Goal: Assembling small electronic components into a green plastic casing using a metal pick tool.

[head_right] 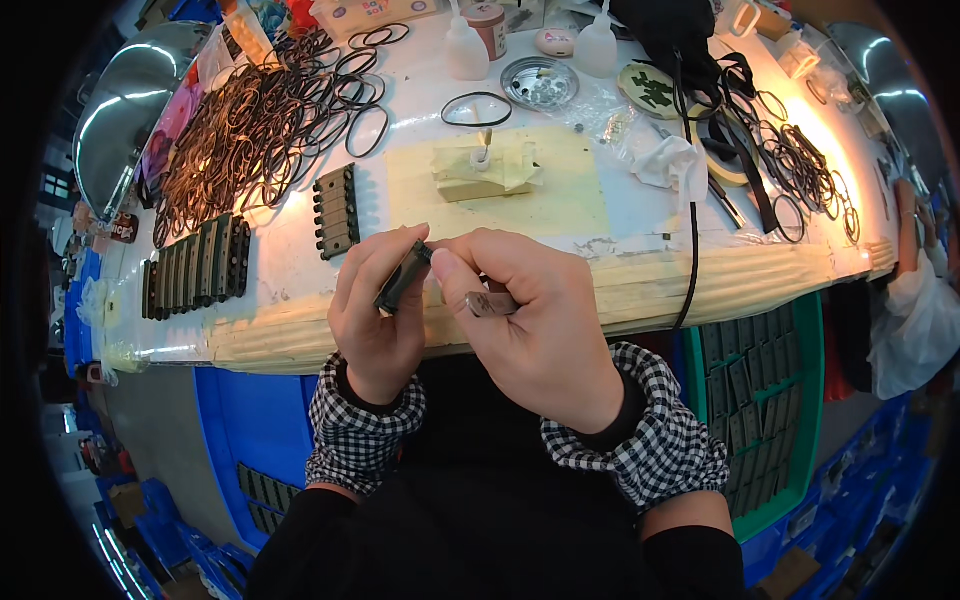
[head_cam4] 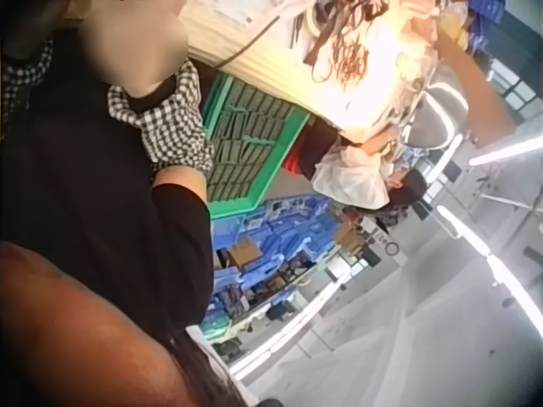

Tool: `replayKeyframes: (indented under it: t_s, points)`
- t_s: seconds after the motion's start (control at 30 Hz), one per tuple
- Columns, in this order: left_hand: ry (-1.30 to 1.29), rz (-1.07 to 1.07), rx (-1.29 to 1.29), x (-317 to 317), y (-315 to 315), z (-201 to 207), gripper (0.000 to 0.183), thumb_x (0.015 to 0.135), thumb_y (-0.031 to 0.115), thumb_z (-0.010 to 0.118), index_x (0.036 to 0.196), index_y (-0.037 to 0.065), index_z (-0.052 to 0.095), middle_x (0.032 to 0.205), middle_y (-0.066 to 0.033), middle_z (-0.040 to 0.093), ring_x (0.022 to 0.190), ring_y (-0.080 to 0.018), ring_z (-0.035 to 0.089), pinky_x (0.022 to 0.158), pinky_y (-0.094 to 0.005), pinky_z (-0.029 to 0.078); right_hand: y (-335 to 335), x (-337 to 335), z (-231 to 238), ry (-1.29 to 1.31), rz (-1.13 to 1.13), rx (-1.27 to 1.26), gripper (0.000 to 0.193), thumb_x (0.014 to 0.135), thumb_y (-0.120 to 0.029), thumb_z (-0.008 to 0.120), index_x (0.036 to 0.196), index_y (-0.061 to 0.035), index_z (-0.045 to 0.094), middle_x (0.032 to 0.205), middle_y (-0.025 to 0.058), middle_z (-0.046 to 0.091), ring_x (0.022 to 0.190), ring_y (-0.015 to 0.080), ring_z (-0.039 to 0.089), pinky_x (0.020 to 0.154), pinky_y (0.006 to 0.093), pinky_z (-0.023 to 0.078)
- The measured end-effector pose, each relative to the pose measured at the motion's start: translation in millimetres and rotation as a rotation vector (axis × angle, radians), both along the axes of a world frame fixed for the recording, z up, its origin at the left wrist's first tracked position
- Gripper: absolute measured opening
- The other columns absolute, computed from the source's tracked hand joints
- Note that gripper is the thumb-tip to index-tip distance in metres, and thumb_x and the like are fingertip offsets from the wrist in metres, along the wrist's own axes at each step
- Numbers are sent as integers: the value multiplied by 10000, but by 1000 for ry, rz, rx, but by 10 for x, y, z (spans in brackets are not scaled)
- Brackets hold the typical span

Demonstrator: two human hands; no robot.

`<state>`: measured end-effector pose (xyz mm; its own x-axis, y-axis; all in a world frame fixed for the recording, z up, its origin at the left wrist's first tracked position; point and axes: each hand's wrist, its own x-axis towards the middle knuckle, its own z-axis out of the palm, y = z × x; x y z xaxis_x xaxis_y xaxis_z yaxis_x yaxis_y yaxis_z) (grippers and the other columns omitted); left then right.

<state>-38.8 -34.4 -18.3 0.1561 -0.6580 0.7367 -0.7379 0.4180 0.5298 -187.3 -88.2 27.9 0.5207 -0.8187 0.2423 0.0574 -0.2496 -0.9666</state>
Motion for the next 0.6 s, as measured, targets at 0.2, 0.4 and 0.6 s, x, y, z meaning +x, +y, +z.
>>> replayKeyframes:
  t_s: [0.2, 0.4, 0.6]
  points:
    - [-28, -29, -4, 13, 1, 0, 452, 710, -129, 626, 1143, 1, 619, 1045, -142, 629, 940, -293, 617, 807, -360, 517, -1, -54, 43, 46, 11, 134, 200, 952, -116, 557, 853, 47, 619, 623, -1, 499, 569, 37, 399, 490, 228, 334]
    - [-7, -35, 43, 9, 7, 8, 461, 731, -117, 627, 1174, 11, 610, 1033, -144, 639, 929, -303, 623, 838, -376, 517, -20, -69, -27, -16, 28, 157, 208, 959, -118, 541, 847, 44, 609, 627, -13, 509, 573, 31, 408, 493, 222, 350]
    - [194, -140, 120, 28, 27, -2, 354, 826, -63, 625, 1175, -5, 596, 1068, -145, 643, 954, -274, 633, 901, -364, 512, -63, -68, -48, -46, 39, 54, 197, 962, -135, 553, 902, 37, 628, 739, 29, 614, 568, 31, 445, 494, 221, 361]
